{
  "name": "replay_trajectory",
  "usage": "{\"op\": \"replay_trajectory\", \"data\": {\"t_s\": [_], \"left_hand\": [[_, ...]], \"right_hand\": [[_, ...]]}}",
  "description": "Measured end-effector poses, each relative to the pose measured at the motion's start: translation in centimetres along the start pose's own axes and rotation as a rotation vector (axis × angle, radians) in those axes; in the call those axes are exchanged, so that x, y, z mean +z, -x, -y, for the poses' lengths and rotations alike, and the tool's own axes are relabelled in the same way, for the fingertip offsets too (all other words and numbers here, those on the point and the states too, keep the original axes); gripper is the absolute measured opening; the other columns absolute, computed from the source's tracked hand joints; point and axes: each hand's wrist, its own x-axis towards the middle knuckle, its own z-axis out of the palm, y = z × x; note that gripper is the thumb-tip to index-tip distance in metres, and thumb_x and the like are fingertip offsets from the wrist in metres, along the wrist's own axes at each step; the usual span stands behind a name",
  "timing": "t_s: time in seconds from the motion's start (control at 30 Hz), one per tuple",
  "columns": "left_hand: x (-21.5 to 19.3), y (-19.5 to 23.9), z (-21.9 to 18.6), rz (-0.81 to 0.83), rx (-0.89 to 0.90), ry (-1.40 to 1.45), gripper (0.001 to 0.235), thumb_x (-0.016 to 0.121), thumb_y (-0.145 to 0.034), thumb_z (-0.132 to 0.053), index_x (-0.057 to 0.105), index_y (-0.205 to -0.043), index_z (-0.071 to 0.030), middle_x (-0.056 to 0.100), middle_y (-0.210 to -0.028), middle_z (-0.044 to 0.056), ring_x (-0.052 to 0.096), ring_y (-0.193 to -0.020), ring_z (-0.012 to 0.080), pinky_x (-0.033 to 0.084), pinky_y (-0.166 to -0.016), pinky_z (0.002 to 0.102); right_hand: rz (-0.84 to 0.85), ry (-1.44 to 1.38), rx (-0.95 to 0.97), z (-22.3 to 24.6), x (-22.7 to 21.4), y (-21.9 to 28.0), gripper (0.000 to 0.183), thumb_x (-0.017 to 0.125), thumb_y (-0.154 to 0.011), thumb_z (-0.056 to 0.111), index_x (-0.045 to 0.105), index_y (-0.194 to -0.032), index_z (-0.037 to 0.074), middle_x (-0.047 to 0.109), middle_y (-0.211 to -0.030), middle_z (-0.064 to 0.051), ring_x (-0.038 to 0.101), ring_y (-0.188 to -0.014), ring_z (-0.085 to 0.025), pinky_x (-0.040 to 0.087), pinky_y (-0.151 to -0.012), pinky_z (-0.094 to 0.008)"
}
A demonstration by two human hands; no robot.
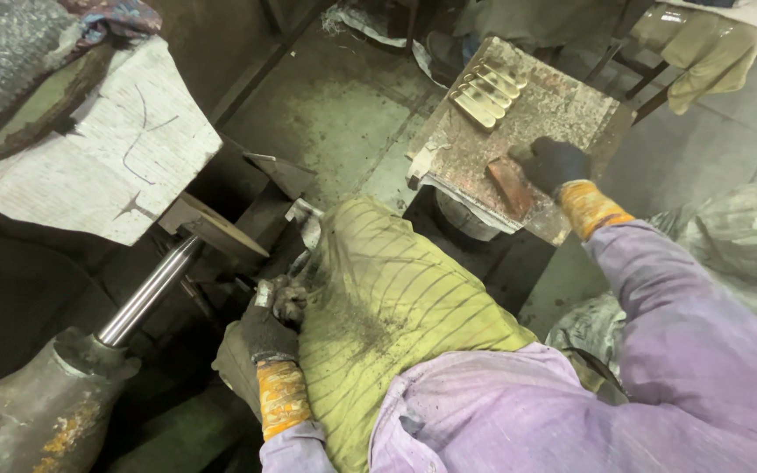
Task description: The person grinds metal parts using a bench grinder. They pick up a part from a tray, hold it against the rotating grinding wheel while turning it, and then place it into a bin.
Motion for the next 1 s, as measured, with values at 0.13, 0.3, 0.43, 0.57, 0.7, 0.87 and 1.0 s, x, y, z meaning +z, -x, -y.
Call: {"op": "replay_trajectory", "data": {"t_s": [0.13,0.3,0.43,0.57,0.7,0.87,1.0], "left_hand": [[0.3,0.9,-0.2,-0.138,0.024,-0.191,0.037,0.061,-0.103,-0.028,0.071,-0.108,0.007,0.072,-0.079,0.009,0.056,-0.060,0.0120,0.041,-0.051,0.025],[0.1,-0.3,0.0,-0.066,-0.006,-0.065,0.036,0.063,-0.102,-0.030,0.072,-0.105,0.005,0.071,-0.076,0.009,0.056,-0.057,0.0133,0.041,-0.049,0.025],[-1.0,-0.1,0.6,-0.067,0.005,-0.080,0.036,0.062,-0.102,-0.029,0.072,-0.105,0.006,0.071,-0.077,0.009,0.056,-0.057,0.0134,0.041,-0.050,0.024],[-0.8,0.1,0.6,-0.065,0.010,-0.076,0.036,0.061,-0.103,-0.028,0.071,-0.106,0.007,0.071,-0.077,0.010,0.056,-0.058,0.0135,0.041,-0.050,0.024],[-0.2,0.4,0.1,-0.059,0.001,-0.085,0.035,0.061,-0.104,-0.027,0.071,-0.106,0.007,0.071,-0.078,0.011,0.056,-0.058,0.0135,0.041,-0.051,0.024],[1.3,1.6,-0.9,-0.070,0.003,-0.077,0.035,0.059,-0.104,-0.025,0.070,-0.106,0.008,0.071,-0.078,0.011,0.056,-0.058,0.0136,0.042,-0.051,0.023],[3.7,3.3,-2.7,-0.141,-0.011,-0.096,0.038,0.059,-0.105,-0.027,0.070,-0.104,0.009,0.072,-0.079,0.012,0.058,-0.060,0.0142,0.043,-0.052,0.023]], "right_hand": [[0.312,0.110,0.044,0.0,-1.7,0.8,0.075,0.047,-0.097,0.076,0.074,-0.117,0.009,0.074,-0.117,-0.021,0.071,-0.109,-0.040,0.051,-0.097,-0.050],[0.487,0.101,0.082,-0.4,-2.0,0.0,0.082,0.042,-0.094,0.078,0.073,-0.121,0.007,0.071,-0.125,-0.024,0.068,-0.115,-0.044,0.052,-0.098,-0.054],[0.256,0.092,0.019,-2.5,-0.9,-0.2,0.081,0.033,-0.095,0.077,0.071,-0.132,0.016,0.066,-0.139,-0.013,0.061,-0.127,-0.038,0.045,-0.109,-0.048],[0.360,0.200,0.004,-3.1,0.6,-1.7,0.084,0.026,-0.103,0.076,0.068,-0.134,0.011,0.061,-0.142,-0.016,0.058,-0.129,-0.038,0.042,-0.109,-0.047],[0.407,0.252,-0.041,-2.2,1.0,-2.2,0.080,0.036,-0.098,0.075,0.075,-0.128,0.012,0.071,-0.133,-0.014,0.066,-0.123,-0.036,0.049,-0.106,-0.046],[-0.028,0.319,-0.130,2.0,-0.4,-0.1,0.057,0.064,-0.090,0.060,0.074,-0.120,0.011,0.073,-0.118,-0.018,0.065,-0.110,-0.042,0.053,-0.091,-0.051],[-0.344,-0.067,-0.315,7.7,-0.3,2.2,0.050,0.079,-0.088,0.042,0.072,-0.122,0.007,0.073,-0.109,-0.019,0.066,-0.100,-0.041,0.051,-0.090,-0.052]]}}
